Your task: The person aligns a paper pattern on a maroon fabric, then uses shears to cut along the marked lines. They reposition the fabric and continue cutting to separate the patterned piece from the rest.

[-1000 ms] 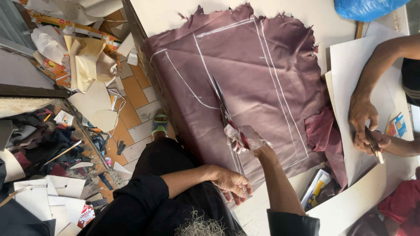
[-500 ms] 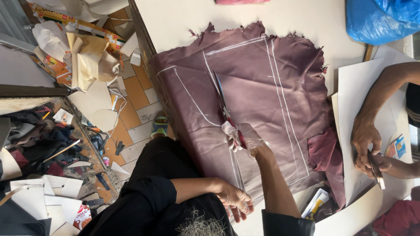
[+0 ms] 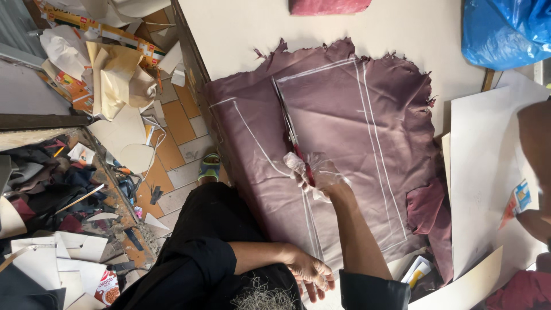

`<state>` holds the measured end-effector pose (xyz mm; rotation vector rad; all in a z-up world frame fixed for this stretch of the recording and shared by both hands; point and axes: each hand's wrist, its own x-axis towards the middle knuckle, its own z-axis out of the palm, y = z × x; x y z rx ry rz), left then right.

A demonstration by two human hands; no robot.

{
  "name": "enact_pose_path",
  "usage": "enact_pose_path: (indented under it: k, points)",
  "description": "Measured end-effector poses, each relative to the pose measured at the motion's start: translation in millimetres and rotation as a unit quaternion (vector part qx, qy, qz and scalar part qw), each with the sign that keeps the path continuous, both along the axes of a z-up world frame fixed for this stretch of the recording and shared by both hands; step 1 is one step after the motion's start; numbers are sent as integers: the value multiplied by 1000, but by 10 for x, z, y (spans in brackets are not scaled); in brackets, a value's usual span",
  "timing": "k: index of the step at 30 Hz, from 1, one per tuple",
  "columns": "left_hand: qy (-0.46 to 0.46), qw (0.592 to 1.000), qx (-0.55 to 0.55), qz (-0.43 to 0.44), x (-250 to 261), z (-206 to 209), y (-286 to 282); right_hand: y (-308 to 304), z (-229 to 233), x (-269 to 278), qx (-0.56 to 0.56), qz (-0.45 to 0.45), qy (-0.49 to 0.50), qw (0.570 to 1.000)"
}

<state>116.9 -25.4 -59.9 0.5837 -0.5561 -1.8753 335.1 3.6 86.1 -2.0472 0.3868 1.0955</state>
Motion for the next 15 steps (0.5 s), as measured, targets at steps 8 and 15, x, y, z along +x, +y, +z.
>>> enact_pose_path:
  k: [8, 15]
  points:
    - [16, 1000, 23, -4, -17, 13, -28, 72, -172, 200, 22, 27, -46, 998]
    - [-26, 999, 22, -10, 23, 151, 171, -125, -1094, 192, -263, 455, -343, 778]
